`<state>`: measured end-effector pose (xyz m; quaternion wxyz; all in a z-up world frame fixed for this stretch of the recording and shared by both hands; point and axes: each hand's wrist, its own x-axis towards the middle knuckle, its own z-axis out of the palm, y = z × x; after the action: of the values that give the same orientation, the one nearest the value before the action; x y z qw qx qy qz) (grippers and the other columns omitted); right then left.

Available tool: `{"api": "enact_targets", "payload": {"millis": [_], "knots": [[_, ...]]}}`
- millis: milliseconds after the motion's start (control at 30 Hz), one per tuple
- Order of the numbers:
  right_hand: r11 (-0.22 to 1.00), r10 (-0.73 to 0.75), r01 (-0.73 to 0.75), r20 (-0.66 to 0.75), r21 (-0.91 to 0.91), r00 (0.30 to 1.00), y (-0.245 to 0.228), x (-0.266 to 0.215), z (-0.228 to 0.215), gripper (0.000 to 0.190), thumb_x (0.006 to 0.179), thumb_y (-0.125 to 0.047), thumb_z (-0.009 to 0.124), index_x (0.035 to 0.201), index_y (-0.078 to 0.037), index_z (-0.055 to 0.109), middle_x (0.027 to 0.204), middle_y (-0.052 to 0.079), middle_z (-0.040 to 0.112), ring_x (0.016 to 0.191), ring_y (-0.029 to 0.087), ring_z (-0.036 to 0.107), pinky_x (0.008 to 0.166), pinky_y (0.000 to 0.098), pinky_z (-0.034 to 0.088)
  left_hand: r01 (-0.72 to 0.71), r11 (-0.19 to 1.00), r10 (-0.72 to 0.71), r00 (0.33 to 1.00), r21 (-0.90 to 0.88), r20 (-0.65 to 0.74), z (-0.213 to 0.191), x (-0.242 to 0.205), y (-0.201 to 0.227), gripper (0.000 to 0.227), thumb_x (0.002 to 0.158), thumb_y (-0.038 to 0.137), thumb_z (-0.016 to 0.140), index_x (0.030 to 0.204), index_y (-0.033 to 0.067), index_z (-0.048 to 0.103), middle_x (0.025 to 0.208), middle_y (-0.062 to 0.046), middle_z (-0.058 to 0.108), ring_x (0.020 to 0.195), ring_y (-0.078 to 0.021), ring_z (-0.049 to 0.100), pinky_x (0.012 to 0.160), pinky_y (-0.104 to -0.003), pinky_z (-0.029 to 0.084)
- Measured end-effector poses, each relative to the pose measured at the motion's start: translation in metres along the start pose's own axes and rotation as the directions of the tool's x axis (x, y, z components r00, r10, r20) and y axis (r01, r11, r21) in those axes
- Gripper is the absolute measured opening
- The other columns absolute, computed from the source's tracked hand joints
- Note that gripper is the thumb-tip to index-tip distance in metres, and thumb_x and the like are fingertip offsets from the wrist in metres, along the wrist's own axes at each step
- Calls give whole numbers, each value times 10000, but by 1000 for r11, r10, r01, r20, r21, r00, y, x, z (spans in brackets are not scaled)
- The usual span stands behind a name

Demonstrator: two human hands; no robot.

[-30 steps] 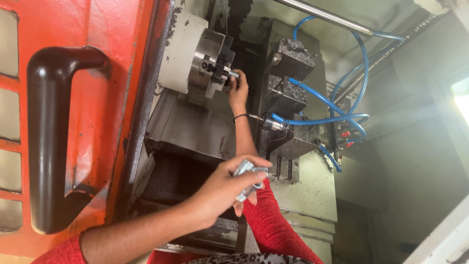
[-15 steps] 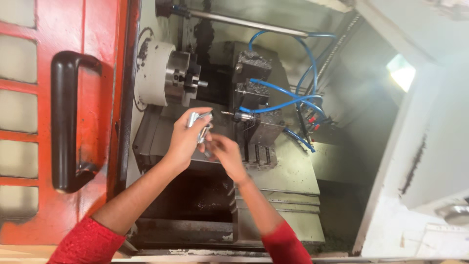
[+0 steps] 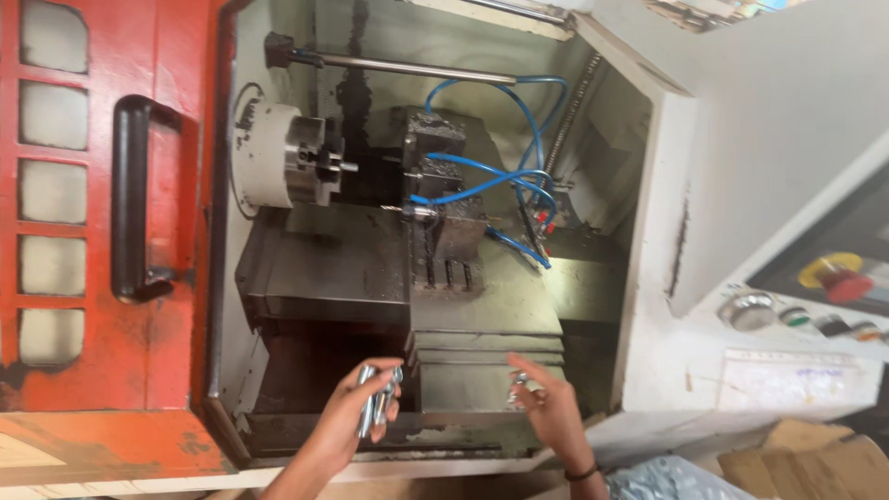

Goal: The person uses a digital caliper to measure a small cylindrical metal part, then repeatedly picks up similar parts from a plastic bag and places them into the chuck of a lathe machine. The person also presses a button on the machine's control panel between loading cycles.

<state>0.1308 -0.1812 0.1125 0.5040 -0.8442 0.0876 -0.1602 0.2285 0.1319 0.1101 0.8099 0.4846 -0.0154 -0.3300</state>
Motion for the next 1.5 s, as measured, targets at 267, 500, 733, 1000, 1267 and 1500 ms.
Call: {"api": "enact_targets", "payload": {"millis": [267,500,733,1000,1267,1500], "knots": [[958,-288,222,-622,-184,728,6,-53,-125,290,1106,-70,495,1333,34,643,1016,101,741,869,109,639,776,252,529,102,975,-98,995,-196,32,2,-41,-93,404,939,278,573,1295,87,575,878,-72,594,659,-183,581,397,-282,345],[958,-287,188,-763,-217,579,60,-22,-252,500,1057,1,482,1554,-42,472,801,-15,564,694,74,461,634,245,400,128,954,-126,992,-271,27,-7,-64,-158,405,981,285,521,1337,93,533,897,-77,573,692,-194,560,402,-290,359],[800,-370,-162,-688,-577,625,91,27,-283,638,1004,-2,526,1604,-186,411,722,113,598,638,275,593,635,438,463,86,961,-95,995,-264,-23,-3,-75,-169,405,978,294,518,1329,94,529,885,-81,573,677,-206,569,385,-292,350],[727,-451,42,-431,-685,782,56,-25,-265,518,1049,-13,555,1553,-118,500,790,113,543,694,281,537,699,398,480,108,969,-115,993,-222,-18,21,-87,-174,408,977,305,587,1317,79,566,906,-89,603,686,-182,602,414,-292,391],[977,-144,53,455,207,879,41,-95,-46,518,818,74,571,1298,-123,552,1161,45,511,947,150,568,810,286,524,109,962,-130,989,-250,-68,38,-124,-186,483,950,291,582,1399,118,538,1000,-62,654,732,-161,629,465,-283,447],[928,-101,-137,589,345,802,4,-144,67,391,934,75,664,1296,-69,632,1103,36,571,910,136,643,773,259,565,79,963,-127,976,-259,-175,31,-146,-197,526,954,376,550,1437,168,538,1047,-48,675,791,-152,665,540,-311,522]]}}
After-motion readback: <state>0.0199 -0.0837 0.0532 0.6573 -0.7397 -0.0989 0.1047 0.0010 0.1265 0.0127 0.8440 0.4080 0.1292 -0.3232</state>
